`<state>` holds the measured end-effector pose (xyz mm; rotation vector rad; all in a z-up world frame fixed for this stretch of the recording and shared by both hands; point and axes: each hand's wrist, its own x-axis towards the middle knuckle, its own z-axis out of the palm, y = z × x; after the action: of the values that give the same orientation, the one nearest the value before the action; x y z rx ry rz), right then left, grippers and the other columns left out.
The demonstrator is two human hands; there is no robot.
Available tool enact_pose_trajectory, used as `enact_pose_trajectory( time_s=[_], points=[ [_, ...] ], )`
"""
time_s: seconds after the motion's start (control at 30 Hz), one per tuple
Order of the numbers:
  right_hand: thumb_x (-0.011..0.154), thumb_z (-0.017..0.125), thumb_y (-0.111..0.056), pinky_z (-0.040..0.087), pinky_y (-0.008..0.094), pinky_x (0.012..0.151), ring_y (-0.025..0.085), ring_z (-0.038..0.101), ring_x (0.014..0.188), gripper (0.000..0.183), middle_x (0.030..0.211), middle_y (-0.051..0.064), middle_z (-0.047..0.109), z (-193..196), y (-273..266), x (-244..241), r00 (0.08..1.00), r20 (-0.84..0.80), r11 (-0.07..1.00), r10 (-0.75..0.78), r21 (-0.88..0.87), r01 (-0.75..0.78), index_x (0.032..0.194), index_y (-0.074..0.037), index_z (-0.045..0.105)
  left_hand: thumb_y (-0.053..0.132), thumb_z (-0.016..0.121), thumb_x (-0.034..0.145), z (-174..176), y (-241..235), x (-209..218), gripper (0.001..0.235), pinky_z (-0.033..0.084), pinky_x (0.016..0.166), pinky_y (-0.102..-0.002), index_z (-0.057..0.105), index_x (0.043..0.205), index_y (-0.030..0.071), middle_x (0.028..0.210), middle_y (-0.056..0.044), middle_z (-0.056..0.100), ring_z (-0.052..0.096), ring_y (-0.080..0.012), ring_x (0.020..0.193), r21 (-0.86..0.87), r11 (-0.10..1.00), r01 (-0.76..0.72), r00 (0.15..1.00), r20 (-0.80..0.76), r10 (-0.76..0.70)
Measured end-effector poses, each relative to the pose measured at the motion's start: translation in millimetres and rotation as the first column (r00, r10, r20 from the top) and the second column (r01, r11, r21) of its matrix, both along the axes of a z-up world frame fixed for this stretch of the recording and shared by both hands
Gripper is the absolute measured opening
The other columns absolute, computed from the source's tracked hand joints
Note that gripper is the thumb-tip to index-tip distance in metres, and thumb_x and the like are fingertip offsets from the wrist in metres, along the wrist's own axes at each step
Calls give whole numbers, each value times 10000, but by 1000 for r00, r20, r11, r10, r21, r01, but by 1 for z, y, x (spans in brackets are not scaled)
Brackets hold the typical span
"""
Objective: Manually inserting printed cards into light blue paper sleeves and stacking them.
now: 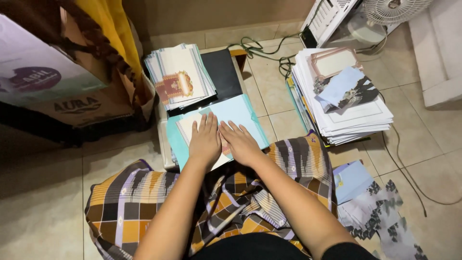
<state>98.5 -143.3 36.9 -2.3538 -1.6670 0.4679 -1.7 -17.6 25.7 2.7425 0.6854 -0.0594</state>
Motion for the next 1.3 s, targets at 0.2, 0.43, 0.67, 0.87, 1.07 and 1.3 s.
enact_pose_trajectory(
  time_s=[0.2,0.43,0.67,0.87,1.07,1.3],
  points=[
    [1025,360,-91,176,491,1250,293,241,1547,556,1659,112,317,4,17,8,997,75,999,-9,37,6,1581,-79,347,288,228,1038,-6,5,4,612,65,1251,-535,219,1614,81,1699,-104,195,150,-270,1566,28,1000,-7,999,-31,8],
    [1040,314,-63,122,474,1254,301,216,1547,544,1663,135,289,27,-26,-20,996,-59,998,-64,5,65,1583,-58,325,276,205,1043,-20,16,27,611,24,1258,-543,212,1611,50,1708,-121,166,96,-276,1579,44,997,-60,997,-40,62],
    [1022,394,-102,149,514,1250,340,204,1552,584,1669,172,259,12,12,4,998,39,999,-54,5,54,1600,-96,310,314,183,1046,6,-12,-3,621,51,1258,-524,186,1616,67,1708,-109,151,106,-274,1575,13,1000,-9,996,-93,11],
    [1064,314,-145,137,501,1250,335,197,1554,532,1667,170,264,15,-5,-8,998,11,998,-67,-9,67,1595,-106,319,303,182,1039,-9,14,15,626,31,1258,-535,173,1627,91,1717,-84,132,93,-258,1579,24,999,-25,994,-105,27],
    [1064,302,-114,117,516,1246,352,178,1552,540,1674,169,241,29,-26,-22,995,-32,994,-97,-60,95,1603,-121,308,295,190,1040,-13,19,24,627,21,1263,-535,187,1622,61,1716,-110,141,99,-267,1582,55,998,-39,995,-91,44],
    [1043,344,-134,125,535,1247,365,172,1559,571,1679,181,226,16,23,5,996,64,996,-68,-46,71,1611,-171,300,306,174,1038,13,-13,-12,633,54,1257,-516,162,1625,70,1711,-106,147,118,-265,1576,-1,1000,1,995,-102,-1]
  ],
)
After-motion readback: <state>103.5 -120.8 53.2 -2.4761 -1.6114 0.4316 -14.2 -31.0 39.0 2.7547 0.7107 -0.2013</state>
